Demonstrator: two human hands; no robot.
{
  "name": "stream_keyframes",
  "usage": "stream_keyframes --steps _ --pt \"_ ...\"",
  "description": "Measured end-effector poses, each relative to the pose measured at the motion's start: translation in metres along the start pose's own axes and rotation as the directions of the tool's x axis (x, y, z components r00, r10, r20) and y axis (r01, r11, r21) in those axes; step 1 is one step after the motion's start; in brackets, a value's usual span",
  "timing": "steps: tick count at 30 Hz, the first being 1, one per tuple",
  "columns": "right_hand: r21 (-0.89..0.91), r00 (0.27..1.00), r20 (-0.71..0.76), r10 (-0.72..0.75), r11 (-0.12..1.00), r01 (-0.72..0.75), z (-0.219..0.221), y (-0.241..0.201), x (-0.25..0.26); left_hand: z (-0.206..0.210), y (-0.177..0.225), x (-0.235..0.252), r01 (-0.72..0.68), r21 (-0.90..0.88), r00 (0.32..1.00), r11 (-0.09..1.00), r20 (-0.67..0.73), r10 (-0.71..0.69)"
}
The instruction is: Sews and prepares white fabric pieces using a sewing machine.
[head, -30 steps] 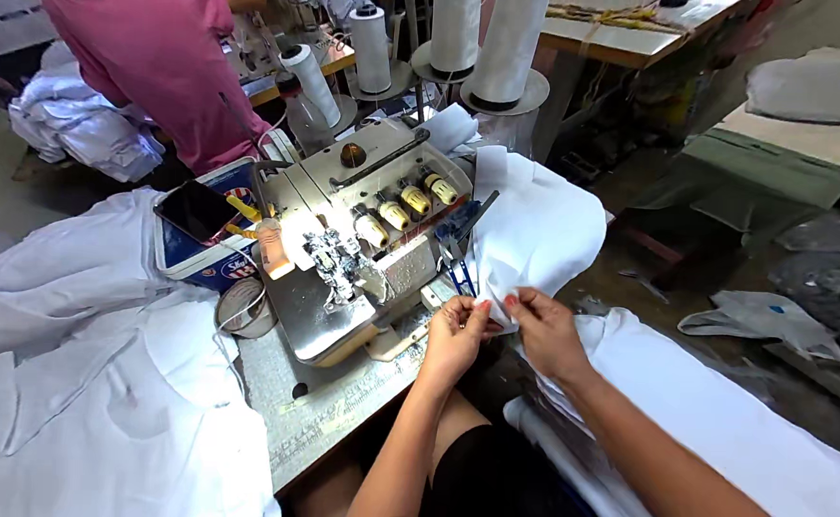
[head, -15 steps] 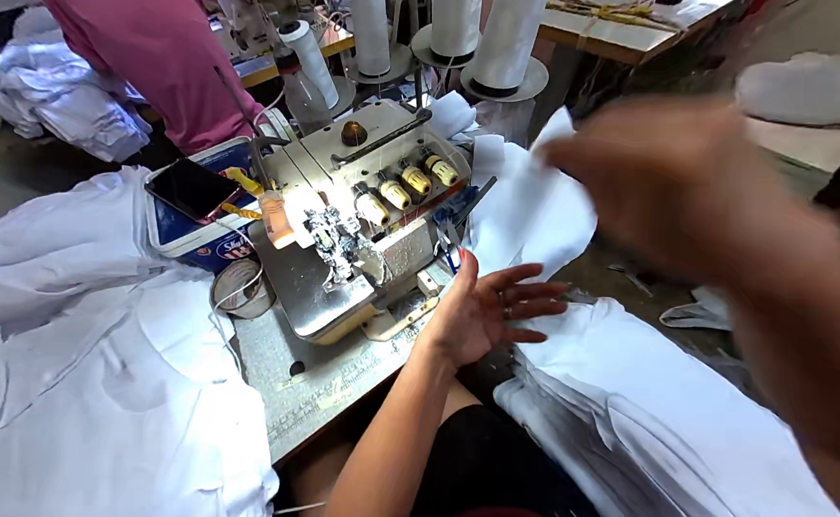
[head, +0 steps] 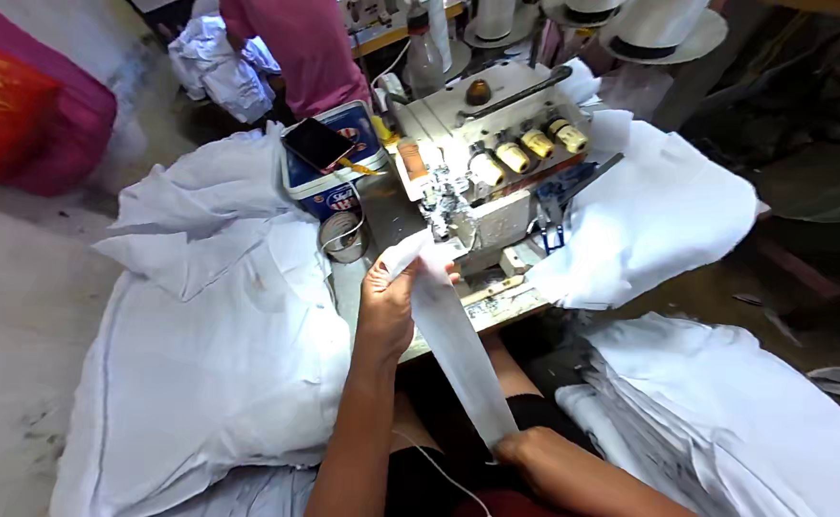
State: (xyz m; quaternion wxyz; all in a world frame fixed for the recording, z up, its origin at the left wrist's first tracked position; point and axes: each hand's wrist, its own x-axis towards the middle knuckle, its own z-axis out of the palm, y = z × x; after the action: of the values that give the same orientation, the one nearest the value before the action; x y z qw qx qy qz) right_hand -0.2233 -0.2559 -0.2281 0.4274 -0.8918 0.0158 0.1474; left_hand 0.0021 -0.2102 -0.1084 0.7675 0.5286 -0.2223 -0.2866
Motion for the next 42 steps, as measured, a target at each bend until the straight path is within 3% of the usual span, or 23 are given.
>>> stream_keyframes --steps 1,3,4,6,9,13,18,23,28,34,37,40,42 --pt "0.001 0.998 0.047 -0.029 1.0 0.029 -0.002 -0.001 0.006 -0.007 0.0 -0.004 -0.026 0.041 0.999 0.999 -0.031 0.027" --pt "-0.054 0.974 -0.069 -0.215 0.976 0.212 -0.007 -0.007 0.014 -0.017 -0.003 -0.014 -0.06 0.114 0.998 0.992 -0.016 0.063" --pt "-0.128 0.912 -0.209 -0.353 0.934 0.332 -0.011 -0.012 0.02 -0.021 -0.005 -0.019 -0.072 0.146 0.997 0.987 0.014 0.071" --pt "-0.28 0.714 -0.433 -0.55 0.835 0.474 -0.031 -0.029 0.033 -0.025 -0.009 -0.029 -0.075 0.199 0.996 0.977 0.051 0.066" --pt "-0.31 0.528 -0.589 -0.612 0.774 0.551 -0.073 -0.06 0.047 -0.023 -0.014 -0.039 -0.042 0.183 0.999 0.982 0.038 0.036" --pt "-0.24 0.46 -0.731 -0.504 0.821 0.518 -0.097 -0.072 0.066 -0.026 -0.018 -0.049 -0.038 0.152 0.998 0.988 0.047 0.031" --pt "-0.088 0.491 -0.801 -0.343 0.878 0.47 -0.097 -0.059 0.08 -0.038 -0.027 -0.053 -0.04 0.087 0.991 0.995 0.128 0.029" --pt "-0.018 0.493 -0.826 -0.273 0.887 0.461 -0.095 -0.052 0.087 -0.043 -0.032 -0.055 -0.047 0.088 0.982 0.995 0.186 0.03" --pt "0.034 0.467 -0.858 -0.211 0.886 0.462 -0.089 -0.047 0.096 -0.049 -0.036 -0.049 -0.157 0.246 0.972 0.957 0.21 0.105" --pt "0.008 0.369 -0.912 -0.18 0.892 0.453 -0.086 -0.04 0.109 -0.057 -0.009 -0.022 0.006 0.355 0.943 0.935 0.309 -0.123" --pt "0.051 0.27 -0.96 -0.073 0.904 0.424 -0.085 -0.042 0.115 -0.047 0.004 -0.002 -0.048 0.567 0.969 0.823 0.225 -0.098" --pt "0.166 0.21 -0.974 0.082 0.892 0.421 -0.089 -0.044 0.121 -0.034 0.008 0.023 -0.19 0.782 0.974 0.593 0.228 0.01" --pt "0.265 0.207 -0.96 0.19 0.861 0.435 -0.093 -0.043 0.124 -0.022 0.008 0.035 -0.215 0.865 0.972 0.453 0.233 0.017"
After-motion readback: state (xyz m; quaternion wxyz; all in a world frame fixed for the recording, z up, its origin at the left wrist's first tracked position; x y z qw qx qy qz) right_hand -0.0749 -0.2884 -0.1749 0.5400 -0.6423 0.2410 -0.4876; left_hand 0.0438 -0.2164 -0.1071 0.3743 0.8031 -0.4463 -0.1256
